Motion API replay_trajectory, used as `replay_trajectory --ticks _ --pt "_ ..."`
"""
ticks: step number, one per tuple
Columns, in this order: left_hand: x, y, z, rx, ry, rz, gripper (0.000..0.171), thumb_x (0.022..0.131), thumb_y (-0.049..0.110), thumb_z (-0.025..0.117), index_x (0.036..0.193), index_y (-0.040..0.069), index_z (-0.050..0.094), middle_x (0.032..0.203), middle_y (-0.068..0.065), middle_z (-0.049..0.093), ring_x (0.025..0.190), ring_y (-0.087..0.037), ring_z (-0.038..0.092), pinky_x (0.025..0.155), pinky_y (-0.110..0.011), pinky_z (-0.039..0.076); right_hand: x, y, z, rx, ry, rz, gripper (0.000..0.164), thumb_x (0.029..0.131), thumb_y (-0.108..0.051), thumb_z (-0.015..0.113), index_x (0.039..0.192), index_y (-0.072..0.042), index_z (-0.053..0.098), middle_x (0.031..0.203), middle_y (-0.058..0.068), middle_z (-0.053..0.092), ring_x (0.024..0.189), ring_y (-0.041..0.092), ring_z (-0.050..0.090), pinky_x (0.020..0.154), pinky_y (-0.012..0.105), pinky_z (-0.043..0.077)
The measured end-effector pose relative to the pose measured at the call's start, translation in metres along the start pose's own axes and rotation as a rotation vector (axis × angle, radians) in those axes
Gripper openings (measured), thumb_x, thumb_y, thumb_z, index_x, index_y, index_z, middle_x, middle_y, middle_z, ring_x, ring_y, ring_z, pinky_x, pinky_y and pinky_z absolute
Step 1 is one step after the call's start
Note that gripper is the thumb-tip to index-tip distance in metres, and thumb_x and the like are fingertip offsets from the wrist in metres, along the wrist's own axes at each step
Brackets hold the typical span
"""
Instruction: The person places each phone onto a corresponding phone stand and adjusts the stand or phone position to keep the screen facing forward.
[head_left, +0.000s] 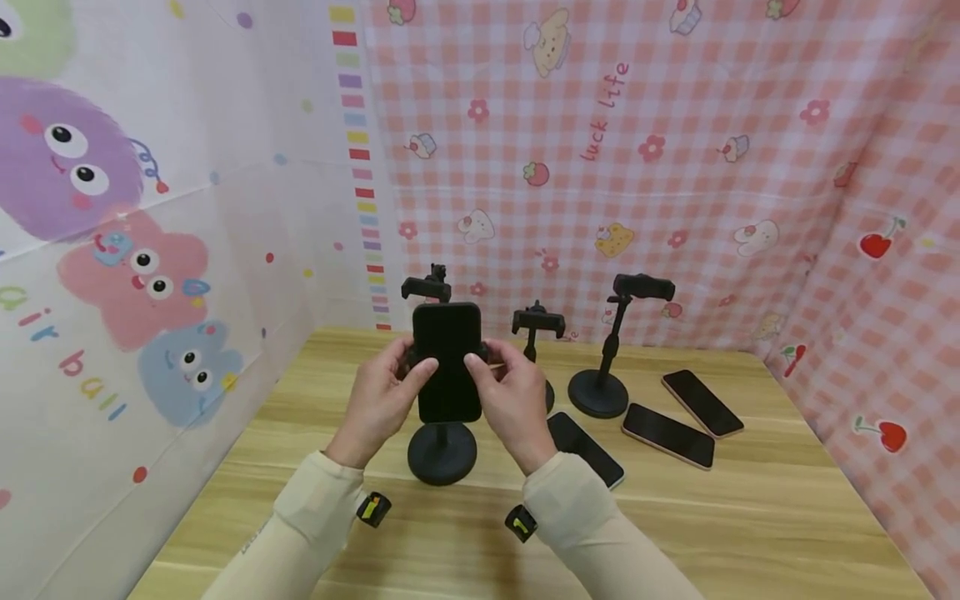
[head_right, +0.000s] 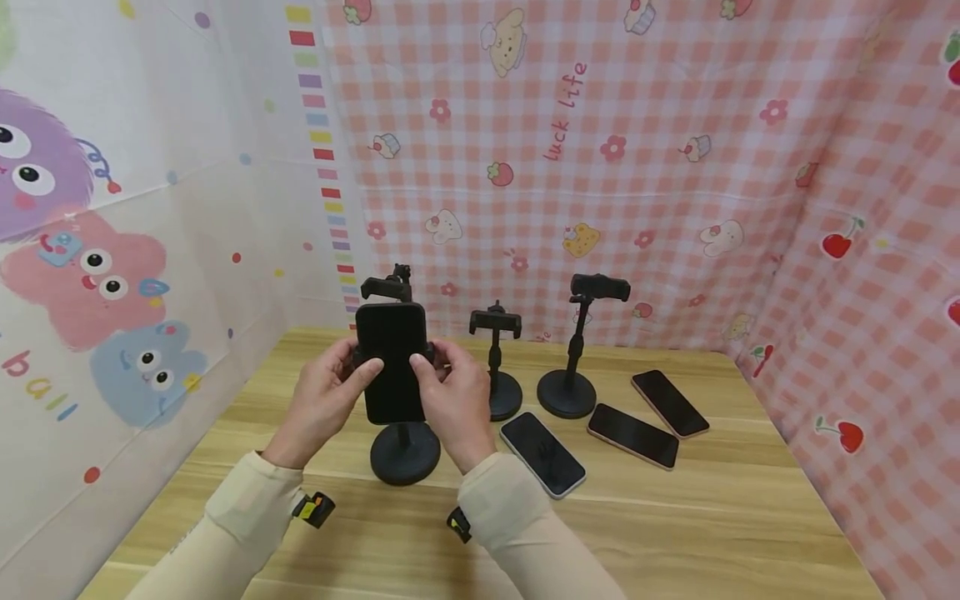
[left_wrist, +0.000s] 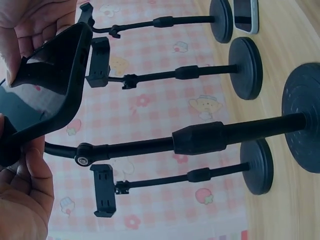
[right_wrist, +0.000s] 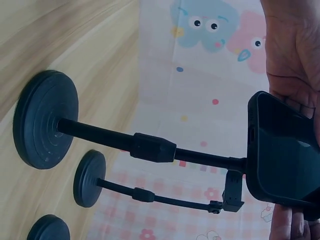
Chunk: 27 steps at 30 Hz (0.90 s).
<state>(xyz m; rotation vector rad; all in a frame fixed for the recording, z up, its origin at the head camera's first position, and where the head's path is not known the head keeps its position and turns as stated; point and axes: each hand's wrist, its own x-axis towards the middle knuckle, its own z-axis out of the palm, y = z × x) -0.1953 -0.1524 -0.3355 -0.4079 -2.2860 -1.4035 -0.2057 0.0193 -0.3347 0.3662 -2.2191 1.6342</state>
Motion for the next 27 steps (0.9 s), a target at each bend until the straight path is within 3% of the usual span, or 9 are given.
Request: replay_trajectory --ticks 3,10,14,17,22,24,27 --pt "-0.001 0.004 -0.001 0.027 0.012 -0.001 0.03 0.092 0.02 0.063 0.114 0.0 0.062 0.079 -0.017 0.065 0.066 -0.02 0.05 0.057 -0.032 0.044 0.0 0.0 0.001 0.0 0.001 -0.002 0.025 0.089 -0.022 0.067 0.11 -0.008 0.068 0.095 0.01 0.07 0.073 0.017 0.063 0.067 0.042 0.057" --pt "-0.005 0.034 -0.005 0.06 0.0 -0.003 0.029 0.093 0.009 0.061 0.117 -0.007 0.059 0.079 -0.021 0.063 0.065 -0.021 0.048 0.057 -0.031 0.041 -0.002 0.0 0.001 0.016 0.016 -0.013 0.025 0.09 -0.021 0.067 0.111 -0.008 0.068 0.096 0.011 0.07 0.072 0.018 0.063 0.065 0.041 0.056" --pt "-0.005 0.037 -0.005 0.039 -0.008 -0.03 0.03 0.093 0.01 0.061 0.118 -0.006 0.059 0.08 -0.021 0.062 0.065 -0.022 0.048 0.057 -0.031 0.04 -0.003 0.0 0.0 0.037 0.012 0.003 0.026 0.09 -0.022 0.066 0.113 -0.009 0.067 0.098 0.011 0.07 0.072 0.018 0.063 0.065 0.041 0.056" --pt "-0.006 0.036 -0.005 0.016 -0.011 -0.044 0.03 0.093 0.011 0.061 0.118 -0.005 0.059 0.081 -0.021 0.062 0.066 -0.023 0.048 0.058 -0.031 0.041 -0.006 -0.009 -0.001 0.054 0.014 0.011 0.026 0.09 -0.019 0.066 0.113 -0.007 0.067 0.099 0.013 0.069 0.073 0.021 0.064 0.066 0.044 0.056" --pt "-0.002 0.012 0.0 -0.012 -0.013 -0.055 0.034 0.093 0.023 0.062 0.12 0.002 0.059 0.087 -0.017 0.065 0.07 -0.022 0.052 0.061 -0.034 0.046 -0.006 -0.008 -0.001 0.061 0.007 0.025 0.027 0.091 -0.019 0.065 0.115 -0.007 0.067 0.1 0.014 0.069 0.074 0.021 0.064 0.066 0.044 0.056" --pt "-0.001 0.002 0.001 -0.02 -0.013 -0.062 0.036 0.093 0.027 0.063 0.12 0.004 0.06 0.089 -0.015 0.067 0.071 -0.021 0.054 0.063 -0.035 0.049 -0.003 0.002 0.0 0.06 -0.002 0.031 0.029 0.091 -0.023 0.066 0.116 -0.01 0.067 0.1 0.01 0.069 0.073 0.018 0.063 0.065 0.04 0.056" --pt "-0.001 0.001 0.001 -0.012 -0.009 -0.06 0.035 0.093 0.027 0.062 0.118 0.003 0.06 0.089 -0.016 0.068 0.072 -0.021 0.056 0.064 -0.035 0.051 -0.004 0.002 0.0 0.063 -0.013 0.04 0.031 0.091 -0.024 0.065 0.118 -0.011 0.066 0.102 0.01 0.069 0.076 0.018 0.064 0.067 0.042 0.056"
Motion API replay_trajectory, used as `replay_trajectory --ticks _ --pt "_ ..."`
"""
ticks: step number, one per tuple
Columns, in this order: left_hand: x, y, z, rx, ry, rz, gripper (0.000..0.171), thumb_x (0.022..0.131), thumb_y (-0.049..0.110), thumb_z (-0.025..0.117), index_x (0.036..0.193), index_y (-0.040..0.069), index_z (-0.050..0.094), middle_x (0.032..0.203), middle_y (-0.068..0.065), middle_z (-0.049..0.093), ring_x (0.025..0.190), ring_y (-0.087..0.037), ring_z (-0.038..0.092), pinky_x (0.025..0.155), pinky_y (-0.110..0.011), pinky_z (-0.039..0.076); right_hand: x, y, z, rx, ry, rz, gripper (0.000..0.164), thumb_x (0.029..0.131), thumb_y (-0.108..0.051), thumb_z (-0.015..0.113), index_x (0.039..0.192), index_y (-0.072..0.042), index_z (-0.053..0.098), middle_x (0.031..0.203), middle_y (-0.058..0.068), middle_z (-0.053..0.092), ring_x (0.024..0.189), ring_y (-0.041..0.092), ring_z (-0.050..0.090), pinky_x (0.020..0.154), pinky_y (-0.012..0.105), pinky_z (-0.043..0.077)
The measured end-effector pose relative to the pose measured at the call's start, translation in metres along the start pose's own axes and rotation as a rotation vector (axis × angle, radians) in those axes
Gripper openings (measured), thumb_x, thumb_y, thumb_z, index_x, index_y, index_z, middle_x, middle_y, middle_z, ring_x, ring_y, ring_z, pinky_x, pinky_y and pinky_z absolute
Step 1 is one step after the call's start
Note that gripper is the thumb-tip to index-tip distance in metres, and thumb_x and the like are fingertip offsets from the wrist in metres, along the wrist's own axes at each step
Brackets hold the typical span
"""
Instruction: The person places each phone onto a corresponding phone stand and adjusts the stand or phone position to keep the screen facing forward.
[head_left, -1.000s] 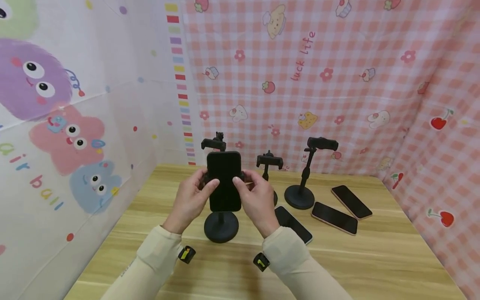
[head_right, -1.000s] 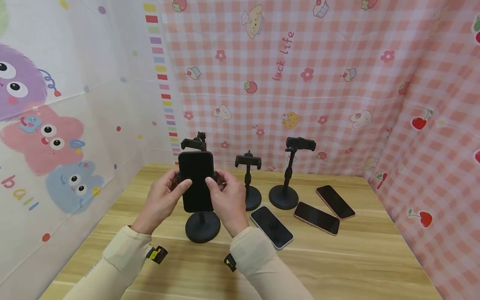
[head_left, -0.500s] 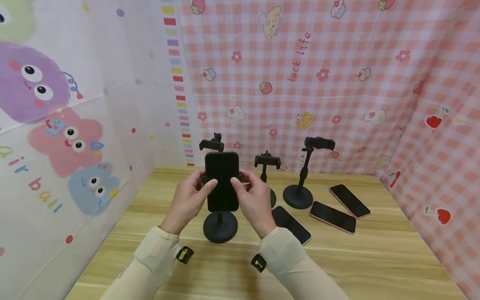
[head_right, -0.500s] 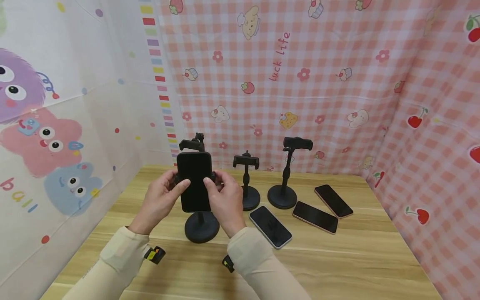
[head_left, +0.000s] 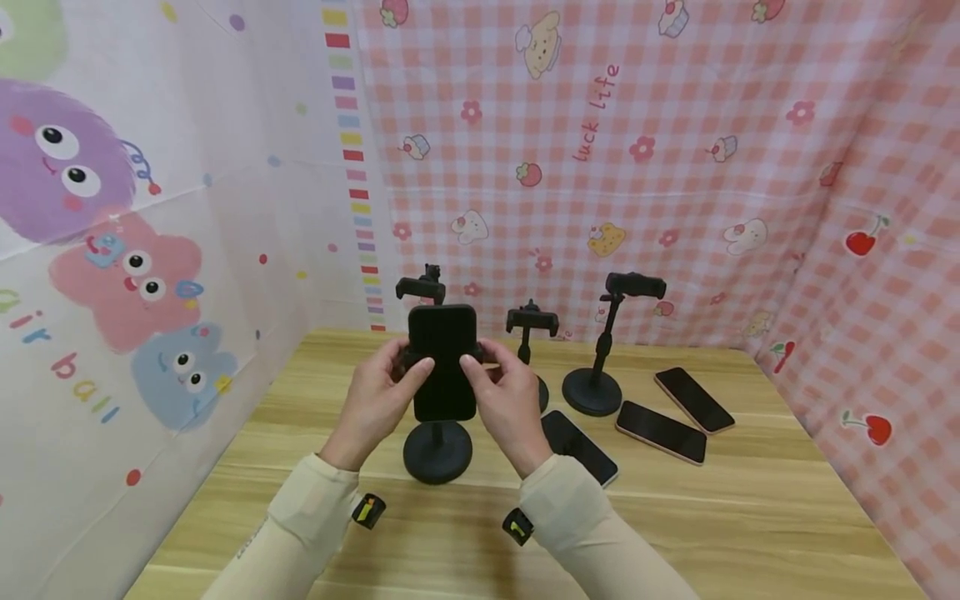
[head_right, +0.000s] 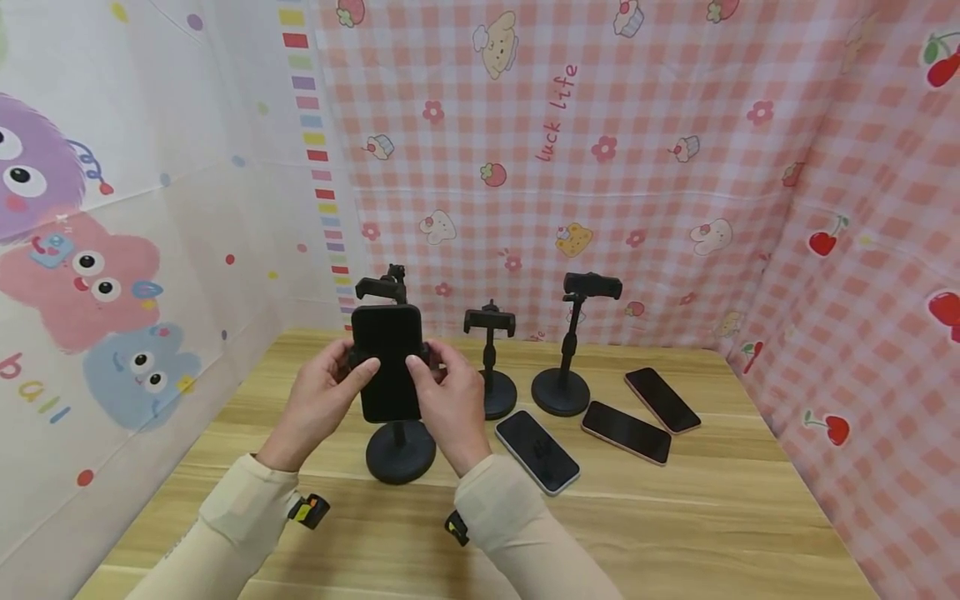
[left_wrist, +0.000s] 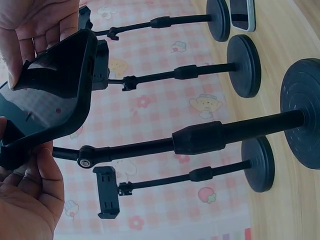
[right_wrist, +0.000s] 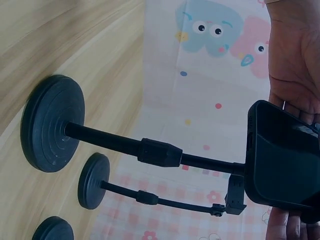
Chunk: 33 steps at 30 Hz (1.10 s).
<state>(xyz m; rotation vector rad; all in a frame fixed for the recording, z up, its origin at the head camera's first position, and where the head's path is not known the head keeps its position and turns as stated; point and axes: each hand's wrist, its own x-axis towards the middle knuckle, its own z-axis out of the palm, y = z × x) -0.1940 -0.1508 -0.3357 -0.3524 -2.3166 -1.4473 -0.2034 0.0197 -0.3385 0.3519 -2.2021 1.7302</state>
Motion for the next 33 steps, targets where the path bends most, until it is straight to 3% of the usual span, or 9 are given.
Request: replay_trajectory --ticks 5,12,18,23,29,33 --pt "0.0 0.001 0.003 0.025 0.004 0.021 0.034 0.093 0.028 0.062 0.115 0.003 0.061 0.085 -0.016 0.068 0.066 -0.021 0.054 0.058 -0.033 0.046 -0.001 0.001 -0.005 0.0 -0.017 0.013 0.034 0.092 -0.028 0.064 0.122 -0.012 0.064 0.106 0.009 0.069 0.083 0.018 0.065 0.073 0.044 0.057" --pt "-0.001 0.002 0.01 -0.036 -0.014 -0.006 0.034 0.092 0.03 0.063 0.115 0.006 0.061 0.09 -0.015 0.069 0.068 -0.02 0.055 0.056 -0.031 0.045 -0.003 0.003 -0.012 -0.003 -0.035 0.011 0.037 0.092 -0.028 0.062 0.125 -0.012 0.062 0.108 0.009 0.068 0.085 0.017 0.065 0.075 0.045 0.057" --pt "-0.004 0.001 0.015 -0.052 -0.014 -0.007 0.035 0.093 0.028 0.061 0.121 0.006 0.056 0.098 -0.017 0.07 0.079 -0.02 0.064 0.072 -0.043 0.056 -0.003 0.003 -0.015 -0.006 -0.07 0.005 0.038 0.094 -0.028 0.061 0.128 -0.012 0.06 0.11 0.009 0.068 0.085 0.016 0.065 0.075 0.045 0.058" --pt "-0.009 -0.003 0.014 -0.063 -0.019 -0.024 0.041 0.094 0.029 0.059 0.128 0.008 0.051 0.105 -0.019 0.071 0.086 -0.022 0.067 0.079 -0.049 0.056 -0.004 0.005 -0.015 -0.009 -0.124 0.025 0.042 0.094 -0.033 0.06 0.131 -0.015 0.058 0.118 0.008 0.066 0.089 0.016 0.065 0.076 0.045 0.057" --pt "-0.016 -0.009 0.013 -0.029 -0.021 -0.063 0.046 0.096 0.032 0.055 0.134 0.007 0.046 0.101 -0.015 0.068 0.083 -0.017 0.063 0.076 -0.034 0.051 -0.006 0.009 -0.023 0.0 -0.178 0.07 0.048 0.092 -0.042 0.059 0.133 -0.018 0.056 0.118 0.007 0.063 0.092 0.018 0.062 0.081 0.045 0.055" --pt "-0.022 -0.016 0.011 -0.007 0.027 -0.063 0.045 0.103 0.035 0.037 0.136 0.005 0.046 0.1 -0.013 0.062 0.086 -0.018 0.058 0.073 -0.027 0.047 -0.006 0.014 -0.038 0.015 -0.155 0.087 0.052 0.09 -0.047 0.06 0.133 -0.017 0.056 0.115 0.005 0.063 0.094 0.016 0.059 0.086 0.044 0.052"
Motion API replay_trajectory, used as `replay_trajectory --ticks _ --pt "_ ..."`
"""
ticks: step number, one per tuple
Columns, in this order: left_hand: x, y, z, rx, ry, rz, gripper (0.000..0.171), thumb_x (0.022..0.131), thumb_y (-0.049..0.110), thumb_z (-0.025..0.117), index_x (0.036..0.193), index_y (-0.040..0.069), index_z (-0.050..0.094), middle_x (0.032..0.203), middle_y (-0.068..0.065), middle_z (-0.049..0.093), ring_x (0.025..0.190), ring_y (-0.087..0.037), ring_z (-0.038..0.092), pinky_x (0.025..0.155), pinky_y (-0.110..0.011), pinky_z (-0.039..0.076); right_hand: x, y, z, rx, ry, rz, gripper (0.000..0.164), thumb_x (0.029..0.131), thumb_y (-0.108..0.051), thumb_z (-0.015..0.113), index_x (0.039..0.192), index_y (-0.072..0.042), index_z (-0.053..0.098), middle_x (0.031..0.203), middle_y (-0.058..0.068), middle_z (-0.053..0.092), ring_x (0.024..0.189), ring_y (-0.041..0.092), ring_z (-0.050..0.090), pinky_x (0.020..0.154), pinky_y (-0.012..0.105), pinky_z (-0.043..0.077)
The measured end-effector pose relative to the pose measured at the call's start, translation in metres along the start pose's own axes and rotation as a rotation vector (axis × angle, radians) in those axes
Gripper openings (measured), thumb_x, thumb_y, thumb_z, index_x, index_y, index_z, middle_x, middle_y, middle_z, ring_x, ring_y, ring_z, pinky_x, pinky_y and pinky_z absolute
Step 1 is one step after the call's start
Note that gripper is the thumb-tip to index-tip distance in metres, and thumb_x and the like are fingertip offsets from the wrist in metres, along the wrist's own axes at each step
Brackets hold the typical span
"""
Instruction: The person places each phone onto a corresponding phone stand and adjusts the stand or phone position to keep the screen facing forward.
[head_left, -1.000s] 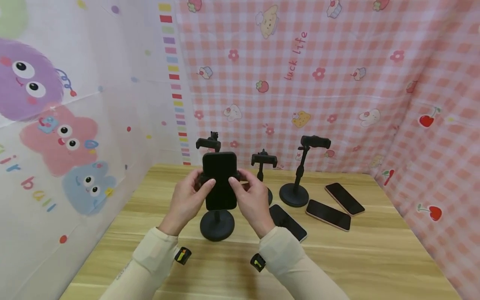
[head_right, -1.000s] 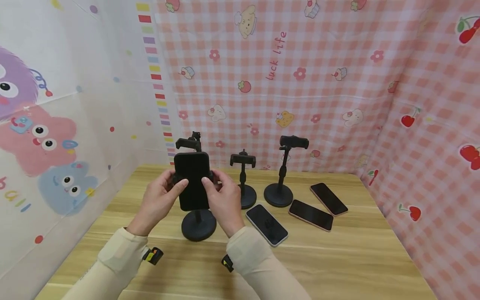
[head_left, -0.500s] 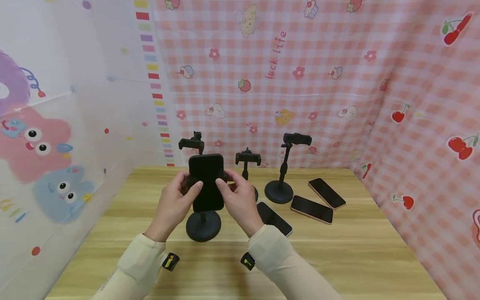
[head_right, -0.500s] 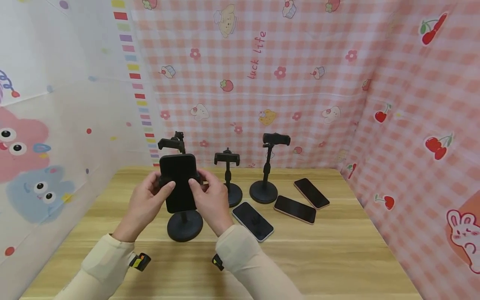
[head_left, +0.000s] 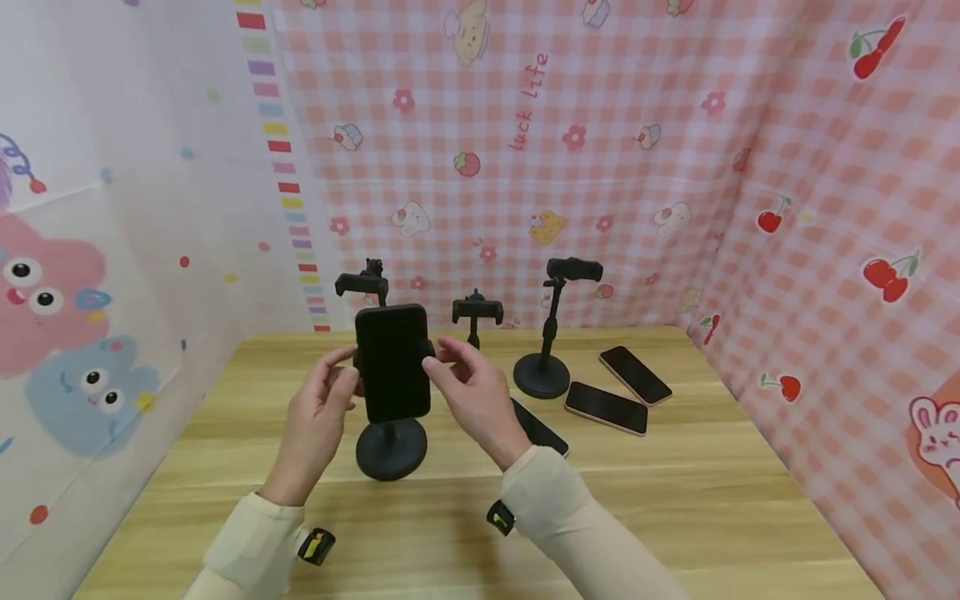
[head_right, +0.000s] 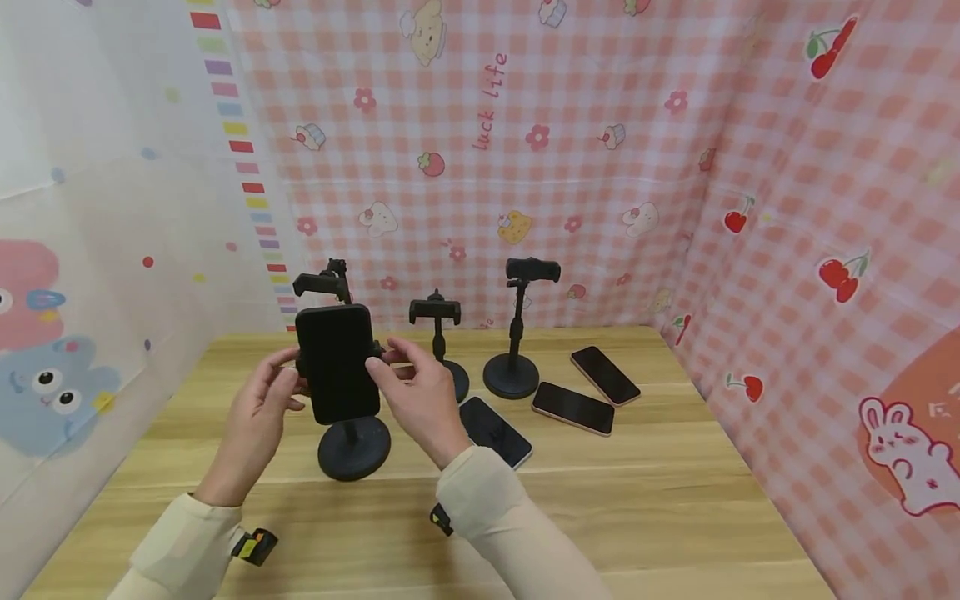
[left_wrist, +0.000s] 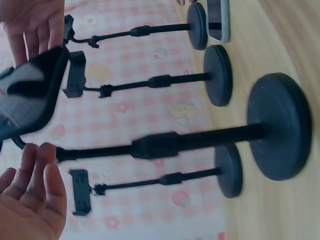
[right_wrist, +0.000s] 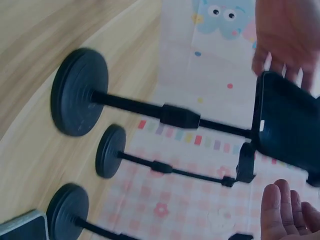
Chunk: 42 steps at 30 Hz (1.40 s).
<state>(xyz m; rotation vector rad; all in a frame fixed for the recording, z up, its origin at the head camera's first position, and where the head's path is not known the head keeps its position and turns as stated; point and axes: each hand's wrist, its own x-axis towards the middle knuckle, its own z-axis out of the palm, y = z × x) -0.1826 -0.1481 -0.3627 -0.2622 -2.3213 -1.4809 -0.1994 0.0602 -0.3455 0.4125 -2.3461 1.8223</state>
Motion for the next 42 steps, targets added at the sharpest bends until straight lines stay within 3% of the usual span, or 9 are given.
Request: replay_trajectory --ticks 4,7,12,16,22,27,29,32,42 --pt "-0.01 -0.014 -0.014 0.01 0.078 -0.029 0.053 0.106 0.035 0.018 0.132 0.0 0.049 0.106 -0.015 0.061 0.094 -0.021 0.058 0.075 -0.028 0.047 0.0 0.007 -0.019 0.001 0.04 -0.022 0.051 0.091 -0.048 0.057 0.132 -0.018 0.056 0.116 0.006 0.063 0.099 0.015 0.06 0.091 0.047 0.05" --pt "-0.016 -0.028 -0.023 0.073 0.071 -0.088 0.055 0.106 0.037 0.019 0.13 -0.003 0.05 0.108 -0.019 0.061 0.096 -0.027 0.058 0.077 -0.037 0.047 0.002 0.019 -0.038 -0.061 0.093 -0.033 0.051 0.092 -0.047 0.056 0.132 -0.015 0.057 0.118 0.008 0.063 0.1 0.017 0.061 0.091 0.048 0.05" --pt "-0.024 -0.049 -0.027 0.25 -0.164 -0.184 0.058 0.102 0.045 0.034 0.131 -0.003 0.049 0.113 -0.024 0.062 0.1 -0.033 0.058 0.08 -0.051 0.048 0.007 0.051 -0.073 -0.278 0.155 0.04 0.054 0.092 -0.046 0.058 0.131 -0.009 0.057 0.116 0.011 0.065 0.099 0.022 0.06 0.088 0.048 0.05" --pt "-0.032 -0.059 -0.014 0.377 -0.328 -0.203 0.053 0.097 0.045 0.049 0.121 -0.001 0.057 0.103 -0.017 0.066 0.09 -0.025 0.06 0.074 -0.045 0.05 0.009 0.084 -0.09 -0.541 0.073 0.14 0.061 0.09 -0.045 0.059 0.134 -0.003 0.053 0.123 0.02 0.061 0.108 0.032 0.056 0.093 0.054 0.047" --pt "-0.041 -0.054 0.024 0.587 -0.416 -0.085 0.035 0.089 0.033 0.062 0.107 0.003 0.066 0.097 -0.015 0.067 0.085 -0.026 0.062 0.073 -0.047 0.053 0.008 0.132 -0.088 -0.932 -0.114 0.238 0.089 0.078 -0.056 0.067 0.138 0.005 0.045 0.138 0.031 0.044 0.122 0.045 0.043 0.095 0.059 0.043" --pt "-0.047 -0.046 0.059 0.778 -0.403 0.139 0.036 0.082 0.035 0.068 0.098 0.004 0.067 0.088 -0.014 0.065 0.078 -0.03 0.061 0.062 -0.047 0.054 0.002 0.153 -0.074 -1.124 -0.183 0.278 0.099 0.067 -0.068 0.069 0.127 0.008 0.052 0.126 0.03 0.051 0.111 0.041 0.05 0.089 0.053 0.049" --pt "-0.048 -0.045 0.068 0.819 -0.4 0.217 0.037 0.08 0.037 0.07 0.096 0.004 0.067 0.083 -0.013 0.065 0.072 -0.029 0.06 0.056 -0.045 0.053 0.0 0.157 -0.071 -1.135 -0.192 0.309 0.097 0.066 -0.069 0.068 0.123 0.008 0.055 0.122 0.03 0.053 0.109 0.04 0.05 0.088 0.054 0.049" --pt "-0.049 -0.045 0.078 0.83 -0.409 0.269 0.037 0.08 0.038 0.071 0.095 0.004 0.066 0.081 -0.012 0.065 0.07 -0.028 0.06 0.052 -0.043 0.052 -0.003 0.163 -0.068 -1.104 -0.189 0.354 0.094 0.066 -0.068 0.07 0.12 0.008 0.057 0.118 0.03 0.053 0.105 0.04 0.05 0.085 0.055 0.049" --pt "-0.051 -0.053 0.089 0.775 -0.428 0.257 0.032 0.083 0.033 0.068 0.095 0.004 0.065 0.08 -0.011 0.063 0.07 -0.026 0.061 0.053 -0.04 0.053 -0.006 0.168 -0.06 -1.098 -0.173 0.348 0.088 0.068 -0.061 0.072 0.113 0.013 0.059 0.111 0.032 0.052 0.103 0.043 0.047 0.082 0.058 0.049"
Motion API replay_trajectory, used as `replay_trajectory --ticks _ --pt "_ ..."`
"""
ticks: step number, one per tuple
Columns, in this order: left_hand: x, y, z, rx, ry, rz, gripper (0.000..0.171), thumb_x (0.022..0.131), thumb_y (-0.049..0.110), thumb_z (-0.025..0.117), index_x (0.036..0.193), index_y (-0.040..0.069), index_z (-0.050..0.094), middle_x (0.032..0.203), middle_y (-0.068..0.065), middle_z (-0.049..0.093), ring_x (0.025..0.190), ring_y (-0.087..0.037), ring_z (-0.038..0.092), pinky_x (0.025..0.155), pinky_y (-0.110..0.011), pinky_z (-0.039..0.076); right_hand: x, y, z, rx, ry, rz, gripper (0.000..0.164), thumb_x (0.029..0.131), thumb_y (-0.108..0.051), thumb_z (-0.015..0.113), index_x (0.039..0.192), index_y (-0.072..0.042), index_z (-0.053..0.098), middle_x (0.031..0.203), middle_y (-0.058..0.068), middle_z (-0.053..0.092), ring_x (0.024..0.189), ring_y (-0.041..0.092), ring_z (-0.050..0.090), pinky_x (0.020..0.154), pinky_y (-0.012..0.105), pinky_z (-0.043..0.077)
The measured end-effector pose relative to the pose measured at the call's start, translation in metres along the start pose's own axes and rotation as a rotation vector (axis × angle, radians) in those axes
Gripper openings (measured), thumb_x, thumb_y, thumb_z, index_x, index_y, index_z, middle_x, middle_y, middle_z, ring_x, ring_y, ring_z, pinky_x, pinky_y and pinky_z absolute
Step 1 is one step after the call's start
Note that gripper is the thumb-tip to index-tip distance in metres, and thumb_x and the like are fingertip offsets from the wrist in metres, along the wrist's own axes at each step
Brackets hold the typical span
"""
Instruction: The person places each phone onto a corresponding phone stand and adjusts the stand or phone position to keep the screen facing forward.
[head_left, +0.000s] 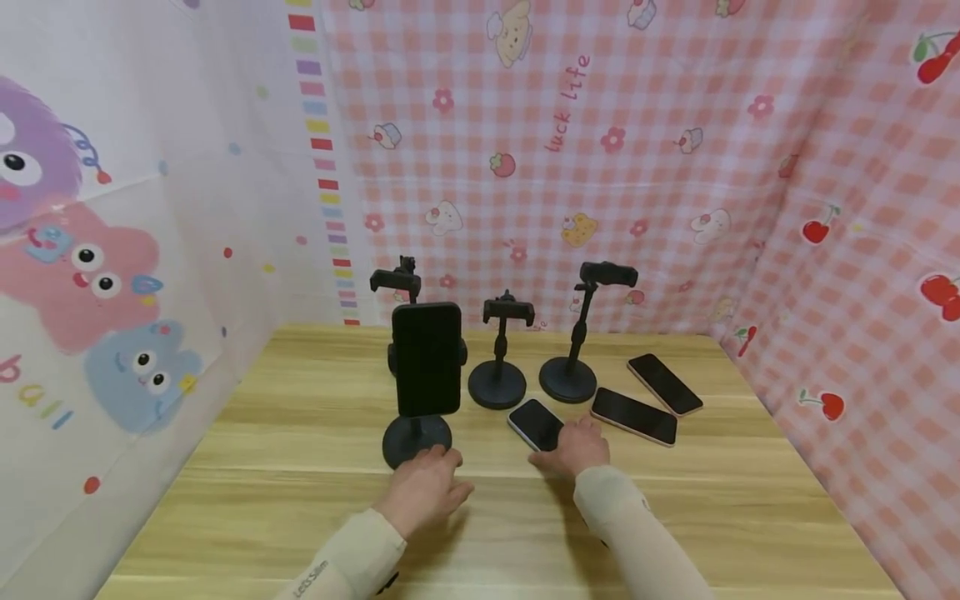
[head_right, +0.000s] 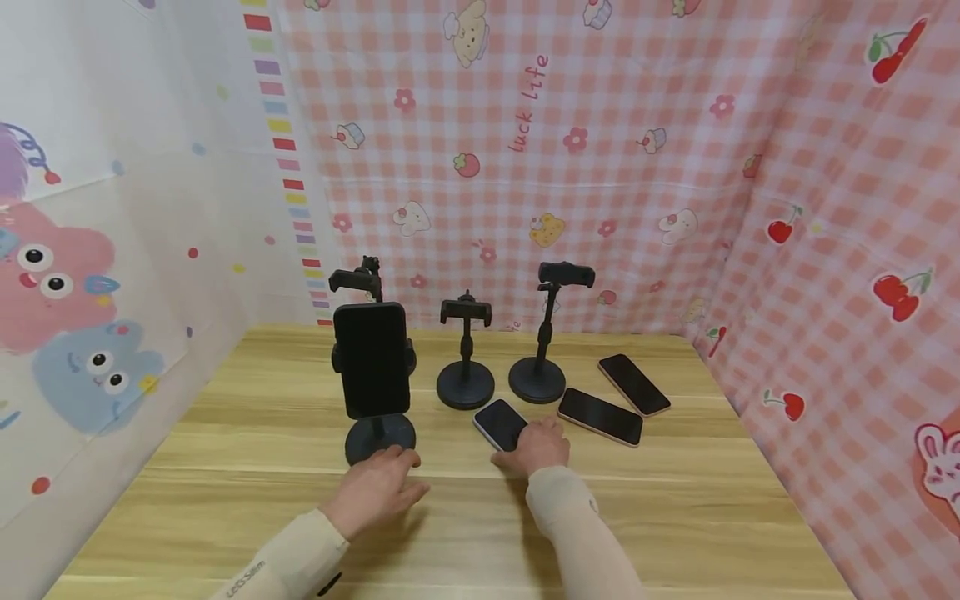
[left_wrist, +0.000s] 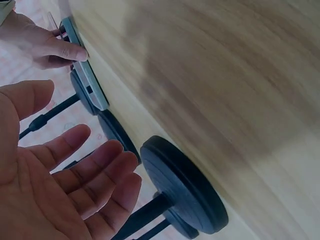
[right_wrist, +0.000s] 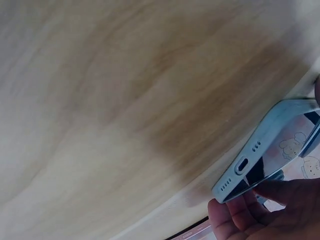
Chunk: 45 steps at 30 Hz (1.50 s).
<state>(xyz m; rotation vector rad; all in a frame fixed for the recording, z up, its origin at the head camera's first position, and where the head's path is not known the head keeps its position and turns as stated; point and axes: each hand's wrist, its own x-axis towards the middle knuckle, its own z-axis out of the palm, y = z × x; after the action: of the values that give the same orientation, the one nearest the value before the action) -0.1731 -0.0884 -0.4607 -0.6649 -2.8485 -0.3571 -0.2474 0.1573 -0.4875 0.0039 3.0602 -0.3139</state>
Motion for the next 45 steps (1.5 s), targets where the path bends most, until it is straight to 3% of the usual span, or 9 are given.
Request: replay_trajectory --ticks 7,18,22,26,31,35,39,43,45 --pt "0.006 0.003 0.008 -0.045 -0.04 -0.014 0.033 0.085 0.035 0.065 0.098 0.004 0.066 0.082 -0.009 0.063 0.072 -0.024 0.061 0.058 -0.039 0.054 -0.001 0.006 -0.003 0.002 -0.035 0.026 0.074 0.071 -0.055 0.074 0.106 0.01 0.064 0.102 0.028 0.052 0.096 0.039 0.047 0.081 0.056 0.048" --pt "0.009 0.012 0.021 -0.113 -0.045 -0.019 0.032 0.087 0.035 0.065 0.101 0.006 0.064 0.086 -0.008 0.064 0.075 -0.022 0.061 0.062 -0.038 0.054 -0.006 0.021 0.004 0.047 -0.084 0.095 0.075 0.069 -0.053 0.075 0.109 0.009 0.061 0.104 0.027 0.049 0.097 0.039 0.044 0.081 0.055 0.048" --pt "0.024 0.019 0.025 -0.209 -0.014 -0.089 0.036 0.089 0.035 0.062 0.108 0.005 0.063 0.097 -0.011 0.066 0.083 -0.024 0.062 0.066 -0.041 0.055 -0.007 0.022 0.004 0.055 -0.064 0.09 0.086 0.067 -0.059 0.073 0.115 0.011 0.057 0.108 0.03 0.05 0.101 0.041 0.045 0.085 0.058 0.045" --pt "0.054 0.027 0.029 -0.376 0.041 -0.201 0.046 0.093 0.039 0.057 0.121 0.004 0.06 0.113 -0.015 0.065 0.095 -0.026 0.062 0.076 -0.046 0.054 -0.01 0.022 0.002 0.057 -0.025 0.074 0.096 0.066 -0.065 0.07 0.123 0.01 0.053 0.116 0.032 0.052 0.107 0.045 0.046 0.088 0.062 0.042" --pt "0.096 0.033 0.035 -0.583 0.17 -0.343 0.056 0.096 0.044 0.051 0.134 0.003 0.049 0.122 -0.018 0.059 0.103 -0.028 0.059 0.085 -0.05 0.051 -0.014 0.016 -0.004 0.007 0.058 0.029 0.098 0.067 -0.068 0.068 0.127 0.008 0.053 0.121 0.032 0.053 0.109 0.045 0.048 0.086 0.062 0.043" --pt "0.123 0.034 0.033 -0.736 0.387 -0.419 0.058 0.097 0.04 0.051 0.14 0.002 0.039 0.128 -0.021 0.054 0.115 -0.029 0.051 0.096 -0.051 0.044 -0.014 0.008 -0.008 -0.012 0.087 0.006 0.098 0.068 -0.068 0.068 0.129 0.007 0.052 0.124 0.031 0.052 0.111 0.045 0.048 0.087 0.061 0.044" --pt "0.143 0.038 0.017 -0.868 0.595 -0.416 0.062 0.098 0.037 0.05 0.147 0.007 0.025 0.139 -0.017 0.044 0.126 -0.026 0.042 0.103 -0.051 0.039 -0.012 0.003 -0.01 -0.003 0.089 -0.001 0.097 0.068 -0.067 0.067 0.131 0.006 0.051 0.127 0.03 0.05 0.113 0.044 0.047 0.089 0.061 0.042" --pt "0.158 0.046 -0.004 -0.937 0.738 -0.375 0.064 0.1 0.033 0.046 0.152 0.014 0.013 0.149 -0.01 0.033 0.133 -0.019 0.034 0.107 -0.049 0.036 -0.011 0.002 -0.008 0.007 0.083 -0.003 0.097 0.068 -0.067 0.068 0.13 0.005 0.052 0.125 0.03 0.051 0.112 0.044 0.047 0.088 0.061 0.043" --pt "0.164 0.049 -0.011 -0.928 0.77 -0.359 0.063 0.102 0.032 0.044 0.153 0.017 0.011 0.152 -0.008 0.029 0.135 -0.017 0.031 0.108 -0.047 0.036 -0.011 0.003 -0.007 0.014 0.088 -0.002 0.096 0.068 -0.065 0.069 0.129 0.006 0.052 0.124 0.03 0.051 0.111 0.044 0.047 0.087 0.061 0.043"
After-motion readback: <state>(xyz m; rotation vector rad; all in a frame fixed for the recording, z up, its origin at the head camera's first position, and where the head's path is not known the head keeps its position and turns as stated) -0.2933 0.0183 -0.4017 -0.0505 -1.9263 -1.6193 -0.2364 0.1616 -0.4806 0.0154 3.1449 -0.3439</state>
